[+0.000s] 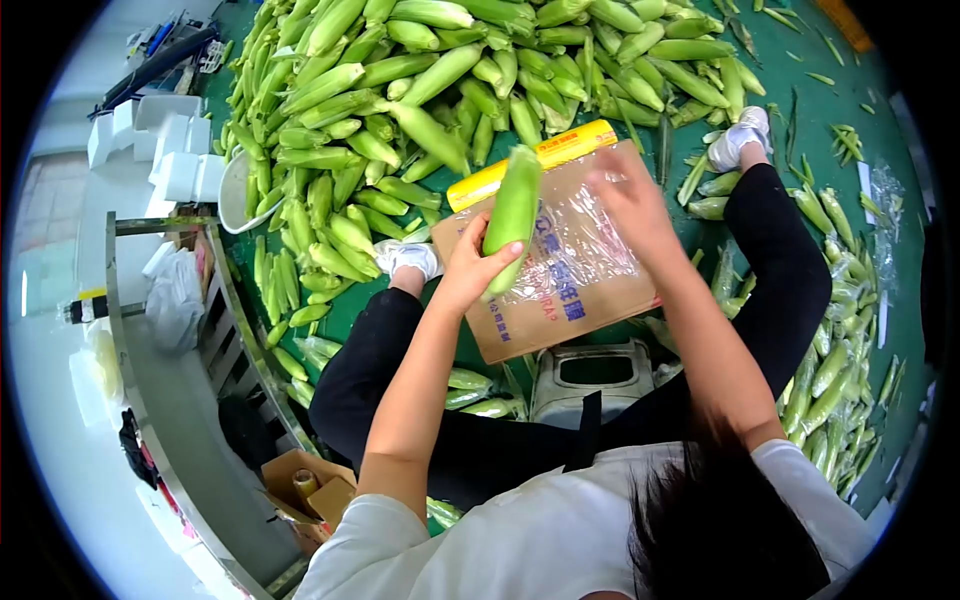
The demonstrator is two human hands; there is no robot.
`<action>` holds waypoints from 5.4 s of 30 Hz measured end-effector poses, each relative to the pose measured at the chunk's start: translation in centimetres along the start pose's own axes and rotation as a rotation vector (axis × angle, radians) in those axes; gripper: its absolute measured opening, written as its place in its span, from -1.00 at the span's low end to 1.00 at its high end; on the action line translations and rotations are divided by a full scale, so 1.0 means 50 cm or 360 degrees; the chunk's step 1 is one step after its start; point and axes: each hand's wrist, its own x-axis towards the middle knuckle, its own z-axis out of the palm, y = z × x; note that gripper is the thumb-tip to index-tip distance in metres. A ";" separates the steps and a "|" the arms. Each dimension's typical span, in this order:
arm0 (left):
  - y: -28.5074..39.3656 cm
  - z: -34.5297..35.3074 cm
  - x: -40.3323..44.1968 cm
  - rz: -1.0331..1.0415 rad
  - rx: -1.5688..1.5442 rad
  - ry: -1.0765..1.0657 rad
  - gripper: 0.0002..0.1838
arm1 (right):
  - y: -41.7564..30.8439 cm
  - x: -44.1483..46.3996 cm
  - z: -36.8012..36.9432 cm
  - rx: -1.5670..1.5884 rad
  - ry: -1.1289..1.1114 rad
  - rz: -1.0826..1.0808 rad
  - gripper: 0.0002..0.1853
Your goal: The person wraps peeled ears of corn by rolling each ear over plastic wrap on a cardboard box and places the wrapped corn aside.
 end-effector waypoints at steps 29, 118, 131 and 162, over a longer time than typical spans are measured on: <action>-0.315 0.070 0.008 0.1274 0.1512 0.0012 -0.52 | 0.208 0.028 0.035 -0.0881 -0.0867 -0.1003 -0.40; -0.223 0.148 0.199 0.1159 0.2069 -0.0672 -0.42 | 0.072 -0.256 -0.022 -0.0527 -0.3303 0.0721 -0.23; 0.020 0.256 -0.249 0.1255 0.1363 -0.0237 -0.23 | -0.033 -0.325 -0.300 0.0587 -0.1158 0.1706 -0.37; -0.413 -0.417 0.389 -0.0706 0.1774 0.0355 -0.12 | -0.026 -0.100 -0.482 -0.1548 0.0934 -0.0359 -0.48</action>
